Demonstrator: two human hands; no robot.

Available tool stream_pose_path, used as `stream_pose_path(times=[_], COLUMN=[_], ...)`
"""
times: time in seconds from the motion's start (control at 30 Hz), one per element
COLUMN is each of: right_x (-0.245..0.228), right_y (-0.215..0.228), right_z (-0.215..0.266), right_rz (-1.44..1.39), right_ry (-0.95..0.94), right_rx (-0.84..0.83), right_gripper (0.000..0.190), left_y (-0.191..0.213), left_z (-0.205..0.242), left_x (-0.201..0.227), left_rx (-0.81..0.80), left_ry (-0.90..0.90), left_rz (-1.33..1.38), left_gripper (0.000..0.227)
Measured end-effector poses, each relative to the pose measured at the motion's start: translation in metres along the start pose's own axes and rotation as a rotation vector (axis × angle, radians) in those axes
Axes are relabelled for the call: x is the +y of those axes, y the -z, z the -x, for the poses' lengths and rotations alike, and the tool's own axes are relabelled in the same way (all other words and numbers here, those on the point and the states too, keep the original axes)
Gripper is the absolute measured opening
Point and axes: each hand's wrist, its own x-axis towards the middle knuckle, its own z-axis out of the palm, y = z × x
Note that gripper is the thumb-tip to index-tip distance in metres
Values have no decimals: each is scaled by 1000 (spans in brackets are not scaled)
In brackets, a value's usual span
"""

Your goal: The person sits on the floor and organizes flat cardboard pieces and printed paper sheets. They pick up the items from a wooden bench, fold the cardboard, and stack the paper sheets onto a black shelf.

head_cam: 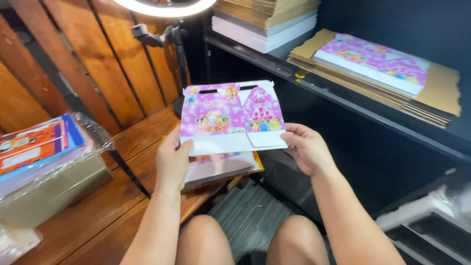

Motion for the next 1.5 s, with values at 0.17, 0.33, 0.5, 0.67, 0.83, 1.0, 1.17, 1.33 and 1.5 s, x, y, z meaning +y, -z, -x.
stream_pose_path(times=[0.17, 0.33, 0.5, 0.67, 0.83, 1.0, 1.17, 1.33, 1.5], right_x=[-64, -123, -163, -186, -202, -202, -204, -204, -210], right_y=[34, 69, 105, 139, 145, 168, 175, 190, 180], right_z=[14, 29, 29, 8, -14, -43, -56, -66, -56], right_rz=[-95, -134, -137, -144, -140, 69, 312, 627, 887], right_ry=[135, 266, 366, 399, 446, 487, 512, 473, 438], right_rx=[33, 111, 225, 305, 399, 527, 578, 624, 652], right_gripper=[32, 29, 25, 28, 28, 52, 31, 23, 22], left_y=[-38, -92, -161, -231, -280, -324, -329, -336, -339], left_z=[21, 3, -11, -48, -69, -108, -108, -115, -117], left_x=[76, 103, 132, 130, 134, 113, 112, 106, 102], left_rx=[-120, -262, -460, -538, -500, -533, -563, -574, -606], left_ry=[-66, -230, -236, -190, -240, -361, -422, -407, -412], left_rz=[175, 215, 267, 362, 270, 169, -80, -204, -315], left_gripper=[58, 59, 57, 68, 58, 77, 82, 79, 74])
